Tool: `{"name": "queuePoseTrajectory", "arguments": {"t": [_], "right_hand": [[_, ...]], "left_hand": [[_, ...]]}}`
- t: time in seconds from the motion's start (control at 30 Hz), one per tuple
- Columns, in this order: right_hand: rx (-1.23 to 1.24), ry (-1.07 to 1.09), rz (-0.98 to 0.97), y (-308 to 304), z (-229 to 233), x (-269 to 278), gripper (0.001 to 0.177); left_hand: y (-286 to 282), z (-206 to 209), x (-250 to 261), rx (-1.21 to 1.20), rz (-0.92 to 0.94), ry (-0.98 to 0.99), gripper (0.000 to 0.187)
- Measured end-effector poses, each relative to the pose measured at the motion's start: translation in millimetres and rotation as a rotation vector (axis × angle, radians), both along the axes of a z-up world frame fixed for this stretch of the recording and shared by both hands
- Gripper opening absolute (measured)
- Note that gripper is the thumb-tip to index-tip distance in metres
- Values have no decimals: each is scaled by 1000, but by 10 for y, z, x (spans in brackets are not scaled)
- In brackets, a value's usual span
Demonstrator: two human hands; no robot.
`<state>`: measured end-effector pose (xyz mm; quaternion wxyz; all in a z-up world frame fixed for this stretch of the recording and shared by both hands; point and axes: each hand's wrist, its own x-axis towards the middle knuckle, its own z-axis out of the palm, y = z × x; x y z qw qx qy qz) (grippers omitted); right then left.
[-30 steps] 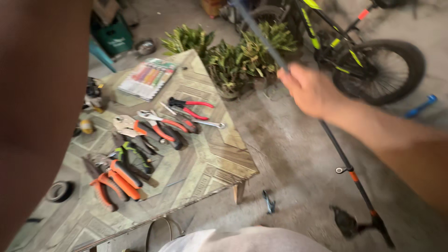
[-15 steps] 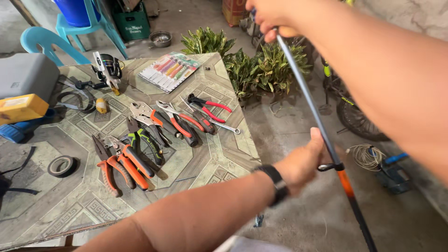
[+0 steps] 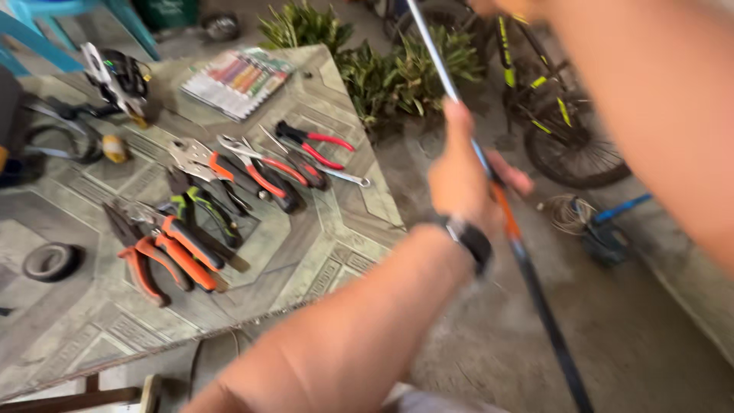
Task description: The person assembles a fishing rod by wrapping the handle with black tape, attaching the reel, and threading the line through the guides. They use pliers to cut the line and tie a knot at the end.
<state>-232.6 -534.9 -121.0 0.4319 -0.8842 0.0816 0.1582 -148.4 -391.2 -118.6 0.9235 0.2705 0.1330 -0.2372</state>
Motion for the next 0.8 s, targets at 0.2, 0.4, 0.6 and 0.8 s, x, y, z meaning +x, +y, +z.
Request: {"name": "queuePoseTrajectory", "arguments": {"t": [0.2,0.4,0.6,0.8], "right_hand": [[683,688,-654,-261,-834,-784,85],[465,254,-111,-156,-1062,-965,34],[16,-83,-186,65,-630,-650,38],[247,-144,-295,176,-185,329,28]], "left_hand": [[28,24,899,56,176,-47,86],[-169,-37,1565,49,62,-152,93],[282,-183,2060,204,-118,-240,121],[562,-407,1547,764,-67,-502,107]]}}
